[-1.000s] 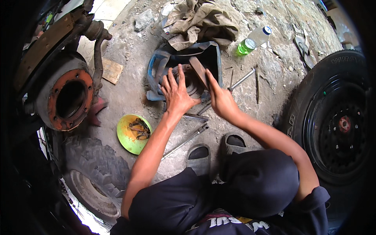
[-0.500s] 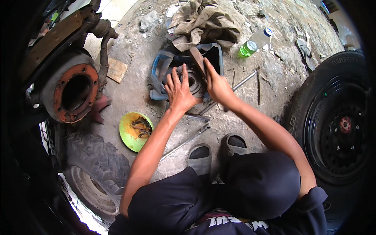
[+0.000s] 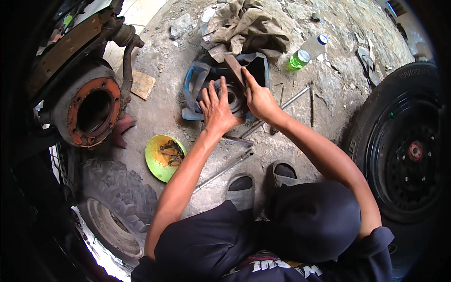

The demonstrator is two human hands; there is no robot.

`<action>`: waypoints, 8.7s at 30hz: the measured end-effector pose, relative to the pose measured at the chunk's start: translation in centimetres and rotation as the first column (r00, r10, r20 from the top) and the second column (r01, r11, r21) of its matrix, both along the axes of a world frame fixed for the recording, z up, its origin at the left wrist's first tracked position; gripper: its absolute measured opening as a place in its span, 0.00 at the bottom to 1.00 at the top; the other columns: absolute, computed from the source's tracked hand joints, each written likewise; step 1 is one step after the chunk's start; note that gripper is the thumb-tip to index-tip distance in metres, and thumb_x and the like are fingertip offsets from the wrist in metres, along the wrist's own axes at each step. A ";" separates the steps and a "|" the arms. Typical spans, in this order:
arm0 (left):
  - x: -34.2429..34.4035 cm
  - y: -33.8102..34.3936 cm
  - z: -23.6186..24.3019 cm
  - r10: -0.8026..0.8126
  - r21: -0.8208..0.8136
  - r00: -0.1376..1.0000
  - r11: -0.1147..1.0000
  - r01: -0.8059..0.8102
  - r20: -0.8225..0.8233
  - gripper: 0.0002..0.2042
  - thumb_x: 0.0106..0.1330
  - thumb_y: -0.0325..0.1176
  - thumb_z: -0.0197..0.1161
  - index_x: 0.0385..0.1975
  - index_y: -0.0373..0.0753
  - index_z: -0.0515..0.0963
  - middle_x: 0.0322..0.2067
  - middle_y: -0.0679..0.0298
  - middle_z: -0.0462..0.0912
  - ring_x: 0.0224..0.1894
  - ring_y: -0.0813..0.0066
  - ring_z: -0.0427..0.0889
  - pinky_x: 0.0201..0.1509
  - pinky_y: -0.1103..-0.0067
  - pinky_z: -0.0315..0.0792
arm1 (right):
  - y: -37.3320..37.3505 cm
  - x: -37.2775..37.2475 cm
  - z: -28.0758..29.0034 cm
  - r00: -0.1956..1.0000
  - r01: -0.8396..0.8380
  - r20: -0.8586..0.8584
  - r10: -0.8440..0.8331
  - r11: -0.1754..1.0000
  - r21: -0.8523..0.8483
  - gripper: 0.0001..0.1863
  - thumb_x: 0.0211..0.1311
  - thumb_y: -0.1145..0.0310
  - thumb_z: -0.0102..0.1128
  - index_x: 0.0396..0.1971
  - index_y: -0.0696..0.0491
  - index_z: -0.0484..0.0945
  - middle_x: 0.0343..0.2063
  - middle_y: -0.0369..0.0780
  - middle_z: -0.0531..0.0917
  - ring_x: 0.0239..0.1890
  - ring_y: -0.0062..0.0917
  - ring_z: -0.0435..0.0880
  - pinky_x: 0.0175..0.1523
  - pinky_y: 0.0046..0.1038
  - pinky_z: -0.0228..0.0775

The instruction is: The person scrapes debris from a metal vehicle component using a screwdriver and wipes it with a cloth.

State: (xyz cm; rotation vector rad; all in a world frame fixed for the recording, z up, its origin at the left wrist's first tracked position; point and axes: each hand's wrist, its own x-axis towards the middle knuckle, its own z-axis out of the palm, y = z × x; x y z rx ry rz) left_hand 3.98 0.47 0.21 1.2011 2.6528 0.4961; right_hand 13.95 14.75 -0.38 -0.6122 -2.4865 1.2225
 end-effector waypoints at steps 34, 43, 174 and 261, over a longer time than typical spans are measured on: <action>-3.1 -2.5 0.0 -0.095 -0.089 0.994 0.991 0.099 0.050 0.76 0.29 0.44 0.87 0.81 0.49 0.37 0.76 0.46 0.52 0.77 0.39 0.51 0.76 0.48 0.54 | -4.3 8.7 2.7 0.951 -0.084 0.281 0.131 0.981 -0.175 0.34 0.78 0.70 0.44 0.79 0.45 0.45 0.23 0.62 0.81 0.27 0.61 0.82 0.38 0.60 0.72; -4.0 -2.1 -0.3 -0.148 -0.009 0.986 0.989 0.149 0.076 0.77 0.28 0.46 0.88 0.81 0.50 0.37 0.76 0.43 0.52 0.76 0.37 0.53 0.75 0.46 0.55 | -0.5 2.6 2.2 0.985 -0.070 0.150 0.087 0.991 -0.115 0.32 0.78 0.69 0.45 0.77 0.47 0.50 0.24 0.62 0.82 0.27 0.61 0.82 0.35 0.59 0.72; -3.4 -4.1 -1.9 -0.133 0.208 0.988 0.971 0.115 0.076 0.83 0.29 0.55 0.89 0.79 0.34 0.27 0.76 0.39 0.51 0.76 0.39 0.54 0.78 0.50 0.46 | -0.1 2.3 0.8 0.966 0.119 -0.074 -0.249 0.677 -0.726 0.12 0.77 0.67 0.52 0.50 0.58 0.80 0.36 0.42 0.86 0.38 0.31 0.85 0.39 0.32 0.79; -2.7 -3.7 -2.1 -0.052 0.193 0.995 0.981 0.034 0.087 0.80 0.32 0.56 0.88 0.80 0.37 0.31 0.77 0.39 0.49 0.77 0.37 0.53 0.78 0.45 0.45 | 1.4 2.2 -0.8 0.909 0.119 -0.377 -0.178 0.977 -0.176 0.18 0.73 0.74 0.52 0.59 0.62 0.74 0.42 0.47 0.84 0.44 0.30 0.83 0.55 0.31 0.74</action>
